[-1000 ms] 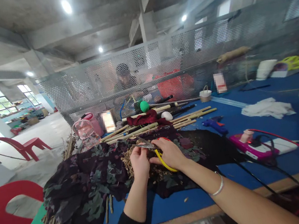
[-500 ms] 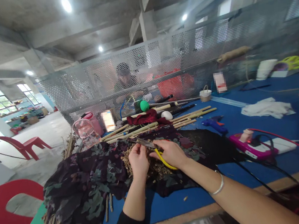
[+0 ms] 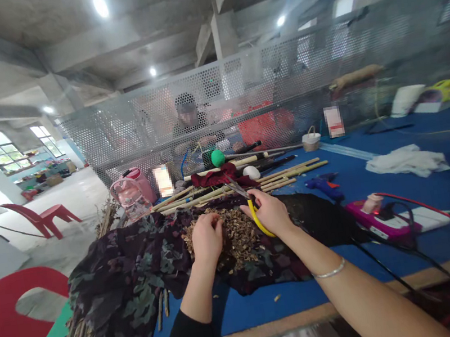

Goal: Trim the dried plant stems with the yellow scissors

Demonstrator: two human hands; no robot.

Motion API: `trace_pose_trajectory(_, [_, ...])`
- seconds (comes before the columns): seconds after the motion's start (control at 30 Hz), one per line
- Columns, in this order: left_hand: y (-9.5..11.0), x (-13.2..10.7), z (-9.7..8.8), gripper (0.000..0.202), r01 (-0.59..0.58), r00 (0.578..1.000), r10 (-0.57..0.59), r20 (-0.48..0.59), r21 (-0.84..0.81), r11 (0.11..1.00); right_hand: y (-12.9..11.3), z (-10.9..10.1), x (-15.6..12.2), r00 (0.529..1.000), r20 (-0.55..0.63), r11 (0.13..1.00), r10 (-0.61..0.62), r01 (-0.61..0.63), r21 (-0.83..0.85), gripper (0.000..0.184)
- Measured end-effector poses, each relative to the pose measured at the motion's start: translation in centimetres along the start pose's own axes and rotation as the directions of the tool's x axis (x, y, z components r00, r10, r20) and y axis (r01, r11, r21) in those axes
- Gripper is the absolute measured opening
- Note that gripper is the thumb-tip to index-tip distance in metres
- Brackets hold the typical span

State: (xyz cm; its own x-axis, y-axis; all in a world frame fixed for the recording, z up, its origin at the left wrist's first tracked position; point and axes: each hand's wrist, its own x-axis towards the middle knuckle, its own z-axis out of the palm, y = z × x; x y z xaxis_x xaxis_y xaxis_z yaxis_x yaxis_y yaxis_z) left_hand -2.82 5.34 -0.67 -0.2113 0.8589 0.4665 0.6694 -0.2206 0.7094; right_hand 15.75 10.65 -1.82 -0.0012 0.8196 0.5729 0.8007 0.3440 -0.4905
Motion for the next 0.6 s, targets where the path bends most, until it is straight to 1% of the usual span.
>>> trace_pose_trajectory(0.07, [0.7, -0.1, 0.0, 0.008, 0.016, 0.992, -0.030, 0.121, 0.110, 0.994, 0.3, -0.1, 0.3, 0.999, -0.025, 0.999, 0.035, -0.035, 0.005, 0.041])
trace_pose_trajectory(0.1, [0.9, -0.1, 0.0, 0.010, 0.033, 0.987, -0.058, 0.153, 0.161, 0.986, 0.3, -0.2, 0.3, 0.998, -0.027, 0.999, 0.050, -0.050, 0.009, 0.041])
trace_pose_trajectory(0.17, [1.0, -0.1, 0.0, 0.012, 0.063, 0.976, -0.104, 0.190, 0.213, 0.975, 0.3, -0.3, 0.3, 0.997, -0.016, 0.997, 0.071, -0.071, 0.018, 0.040])
trace_pose_trajectory(0.27, [0.8, 0.1, 0.0, 0.011, 0.089, 0.961, -0.138, 0.241, 0.203, 0.975, 0.0, -0.3, 0.2, 0.997, 0.008, 0.997, 0.071, -0.071, 0.032, 0.041])
trace_pose_trajectory(0.37, [1.1, 0.6, -0.2, 0.012, 0.081, 0.964, -0.127, 0.234, 0.197, 0.977, 0.0, -0.1, 0.0, 0.998, 0.015, 0.997, 0.056, -0.057, 0.046, 0.040])
trace_pose_trajectory(0.43, [1.6, 1.1, -0.3, 0.023, 0.026, 0.960, -0.082, 0.268, 0.204, 0.979, 0.0, 0.0, 0.0, 0.998, 0.016, 0.997, 0.054, -0.055, 0.052, 0.040])
trace_pose_trajectory(0.47, [1.9, 1.3, -0.2, 0.031, -0.030, 0.949, -0.036, 0.315, 0.204, 0.979, 0.0, 0.0, 0.0, 0.998, 0.014, 0.997, 0.055, -0.056, 0.055, 0.040])
trace_pose_trajectory(0.53, [2.3, 1.8, 0.4, 0.040, -0.174, 0.898, 0.083, 0.431, 0.177, 0.969, 0.0, 0.0, 0.1, 0.999, 0.006, 0.996, 0.054, -0.055, 0.063, 0.039])
trace_pose_trajectory(0.6, [2.6, 2.4, 1.6, 0.036, -0.264, 0.856, 0.172, 0.487, 0.125, 0.956, 0.0, -0.1, 0.1, 0.999, -0.010, 0.996, 0.045, -0.044, 0.079, 0.040])
